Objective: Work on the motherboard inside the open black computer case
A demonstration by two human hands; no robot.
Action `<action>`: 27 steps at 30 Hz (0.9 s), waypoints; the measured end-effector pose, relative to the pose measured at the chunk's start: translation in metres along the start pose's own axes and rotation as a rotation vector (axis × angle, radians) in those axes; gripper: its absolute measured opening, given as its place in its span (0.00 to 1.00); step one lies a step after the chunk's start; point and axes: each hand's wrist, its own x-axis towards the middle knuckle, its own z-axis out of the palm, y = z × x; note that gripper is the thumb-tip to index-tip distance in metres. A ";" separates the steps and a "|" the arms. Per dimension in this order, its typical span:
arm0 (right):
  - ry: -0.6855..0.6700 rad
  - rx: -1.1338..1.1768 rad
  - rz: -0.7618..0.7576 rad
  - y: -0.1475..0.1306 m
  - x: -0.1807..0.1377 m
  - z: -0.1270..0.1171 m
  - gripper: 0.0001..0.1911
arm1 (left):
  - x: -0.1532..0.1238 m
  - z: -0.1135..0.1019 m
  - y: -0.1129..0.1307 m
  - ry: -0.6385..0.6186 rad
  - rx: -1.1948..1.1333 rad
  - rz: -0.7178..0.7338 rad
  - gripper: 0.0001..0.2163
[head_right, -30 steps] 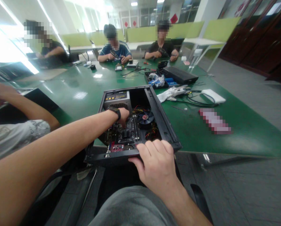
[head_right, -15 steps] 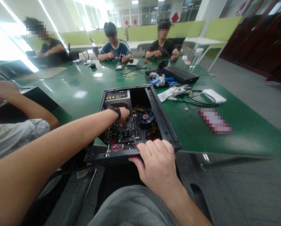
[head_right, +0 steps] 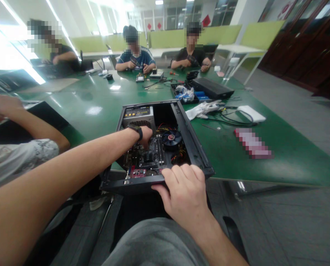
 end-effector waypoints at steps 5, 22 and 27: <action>-0.003 0.001 -0.001 0.001 -0.001 0.000 0.12 | -0.002 -0.001 0.002 -0.037 0.033 0.005 0.24; -0.009 -0.007 -0.005 0.000 -0.002 -0.002 0.12 | 0.001 0.001 0.000 -0.020 0.031 0.011 0.21; -0.012 -0.008 -0.006 0.000 -0.002 -0.003 0.12 | -0.002 -0.002 0.001 -0.016 -0.028 0.000 0.20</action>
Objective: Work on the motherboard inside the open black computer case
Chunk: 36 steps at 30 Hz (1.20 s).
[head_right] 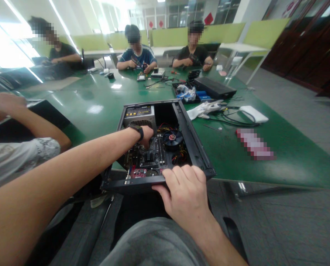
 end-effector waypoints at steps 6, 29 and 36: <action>0.003 0.000 -0.002 0.000 0.000 0.001 0.12 | -0.005 -0.002 0.002 0.012 0.020 0.001 0.20; -0.001 -0.003 -0.003 0.000 0.000 0.001 0.12 | -0.004 -0.002 0.004 -0.030 0.109 0.025 0.23; -0.006 -0.005 0.000 0.001 0.000 0.002 0.13 | 0.004 0.005 -0.002 0.057 0.040 0.021 0.25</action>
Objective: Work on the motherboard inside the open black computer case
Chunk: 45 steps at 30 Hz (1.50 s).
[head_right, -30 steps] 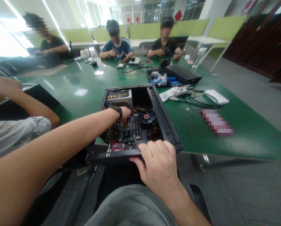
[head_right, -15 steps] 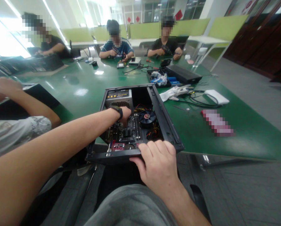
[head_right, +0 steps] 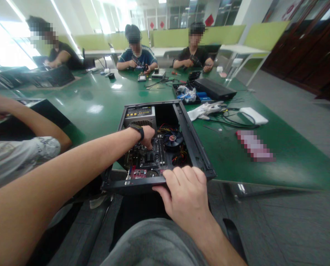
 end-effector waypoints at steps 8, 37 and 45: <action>0.023 0.025 0.021 -0.002 0.000 0.000 0.11 | -0.005 -0.004 -0.002 0.101 -0.136 0.097 0.24; -0.183 -0.316 0.075 0.122 0.293 0.146 0.21 | -0.081 -0.030 -0.078 1.000 -0.689 -0.065 0.09; -0.256 -0.373 0.134 0.146 0.363 0.179 0.21 | -0.088 0.009 -0.078 0.933 -0.709 -0.015 0.08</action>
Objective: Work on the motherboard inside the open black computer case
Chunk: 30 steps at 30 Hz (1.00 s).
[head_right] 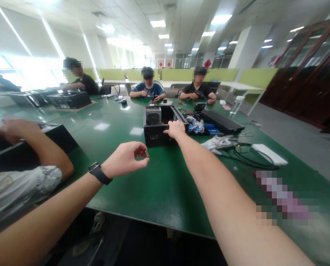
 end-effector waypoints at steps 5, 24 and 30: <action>0.019 -0.009 -0.014 -0.001 -0.009 0.000 0.21 | -0.003 0.005 -0.010 0.016 -0.028 -0.018 0.08; 0.205 0.112 -0.093 -0.045 -0.274 -0.080 0.17 | 0.032 -0.010 0.025 -0.017 0.150 0.071 0.09; 0.198 0.234 -0.123 -0.049 -0.365 -0.111 0.13 | 0.030 0.029 0.041 -0.408 0.375 0.139 0.09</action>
